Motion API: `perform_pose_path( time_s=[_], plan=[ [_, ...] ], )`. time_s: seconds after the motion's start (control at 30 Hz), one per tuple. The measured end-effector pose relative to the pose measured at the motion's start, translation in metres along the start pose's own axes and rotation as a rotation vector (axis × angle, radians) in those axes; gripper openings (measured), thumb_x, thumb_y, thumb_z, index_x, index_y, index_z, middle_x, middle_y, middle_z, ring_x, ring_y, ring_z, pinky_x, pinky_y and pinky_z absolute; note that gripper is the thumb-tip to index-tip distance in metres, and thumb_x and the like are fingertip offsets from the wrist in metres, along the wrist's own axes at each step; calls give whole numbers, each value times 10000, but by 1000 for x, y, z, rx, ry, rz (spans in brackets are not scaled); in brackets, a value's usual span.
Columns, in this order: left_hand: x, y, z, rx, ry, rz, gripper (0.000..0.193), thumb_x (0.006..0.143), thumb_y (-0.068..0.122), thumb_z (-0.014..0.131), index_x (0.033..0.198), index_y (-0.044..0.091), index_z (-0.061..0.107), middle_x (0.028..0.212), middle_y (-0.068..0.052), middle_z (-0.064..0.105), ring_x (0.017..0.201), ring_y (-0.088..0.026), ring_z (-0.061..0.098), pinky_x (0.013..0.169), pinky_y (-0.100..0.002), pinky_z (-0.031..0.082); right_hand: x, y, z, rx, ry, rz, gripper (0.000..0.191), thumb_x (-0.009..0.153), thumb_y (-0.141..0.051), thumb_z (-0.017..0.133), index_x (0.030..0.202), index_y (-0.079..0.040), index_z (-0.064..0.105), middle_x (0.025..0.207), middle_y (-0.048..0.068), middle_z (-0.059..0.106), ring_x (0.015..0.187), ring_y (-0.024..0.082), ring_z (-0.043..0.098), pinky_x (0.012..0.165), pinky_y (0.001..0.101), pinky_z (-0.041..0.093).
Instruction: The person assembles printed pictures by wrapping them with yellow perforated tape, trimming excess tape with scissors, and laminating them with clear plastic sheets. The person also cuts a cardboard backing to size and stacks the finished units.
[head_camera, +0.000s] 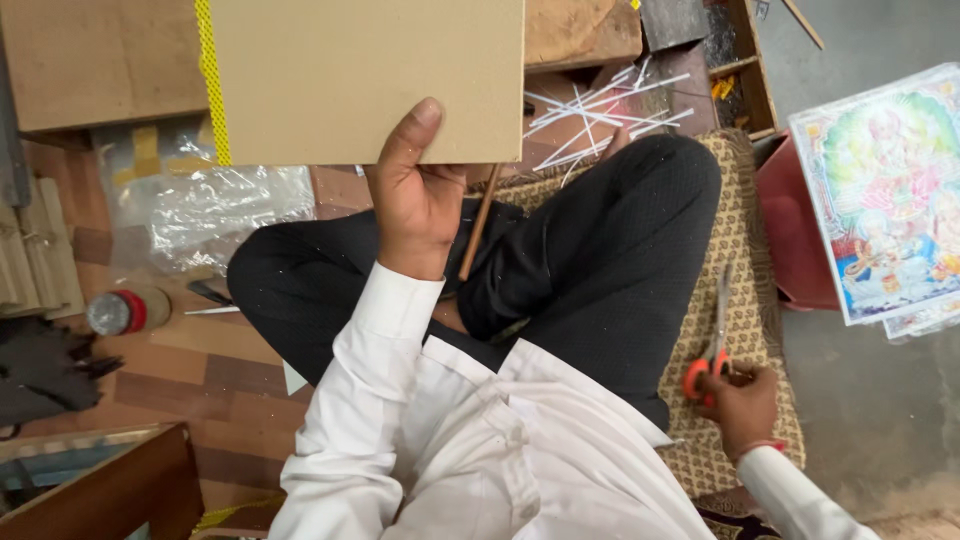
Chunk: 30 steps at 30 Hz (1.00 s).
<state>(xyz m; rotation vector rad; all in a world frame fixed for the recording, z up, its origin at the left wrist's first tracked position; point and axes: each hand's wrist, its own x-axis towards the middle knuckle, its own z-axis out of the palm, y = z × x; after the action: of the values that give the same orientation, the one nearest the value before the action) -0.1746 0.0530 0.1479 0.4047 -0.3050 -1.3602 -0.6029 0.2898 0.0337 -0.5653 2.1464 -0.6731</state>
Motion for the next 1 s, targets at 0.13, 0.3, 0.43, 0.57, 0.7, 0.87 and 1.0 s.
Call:
perform_pose_path(
  time_s=[0.13,0.3,0.43,0.57,0.7,0.87,1.0],
  plan=[
    [-1,6,12,-24,15,-4,426,959,37,746,1350,19,577,1259,-117,684,1113,-222,718,932,-384,643,-9,-40,-14,733,-642,337,519,956,-497,678,1252,-83,575,936,80,705,750,155,672,473,219,449],
    [-7,8,22,82,-10,75,473,970,29,741,1401,22,545,1260,-122,670,1105,-227,711,889,-380,638,-71,-130,29,581,-750,-414,942,858,-696,682,1439,18,482,984,60,598,779,158,615,554,286,520],
    [-14,7,31,171,-6,105,542,943,44,715,1438,17,493,1274,-157,659,1118,-259,709,900,-420,649,-120,-195,107,561,-1080,-590,1048,796,-799,683,1425,14,476,973,64,639,747,138,653,603,231,511],
    [-23,11,35,217,-12,153,599,950,-11,717,1485,32,451,1338,-135,622,1211,-240,665,1029,-410,604,-144,-226,137,532,-1173,-570,1031,756,-735,804,1380,24,490,848,51,585,720,129,618,662,256,539],
    [-27,13,34,232,0,176,599,952,-28,715,1485,30,449,1331,-147,617,1215,-254,651,1049,-439,588,-147,-237,142,570,-1148,-576,1051,689,-698,879,1354,26,507,819,40,576,714,119,611,629,265,543],
    [-26,9,33,211,26,181,608,928,-36,722,1472,21,458,1337,-146,616,1230,-255,641,1064,-441,575,-144,-233,147,567,-1158,-574,1048,682,-719,858,1355,18,538,800,22,594,669,97,605,602,236,509],
    [-28,6,35,223,20,185,597,942,-36,726,1478,12,468,1358,-145,612,1253,-257,626,1092,-430,559,-139,-229,151,666,-1183,-598,976,719,-622,895,1363,18,536,815,1,588,685,80,593,601,228,500]
  ],
)
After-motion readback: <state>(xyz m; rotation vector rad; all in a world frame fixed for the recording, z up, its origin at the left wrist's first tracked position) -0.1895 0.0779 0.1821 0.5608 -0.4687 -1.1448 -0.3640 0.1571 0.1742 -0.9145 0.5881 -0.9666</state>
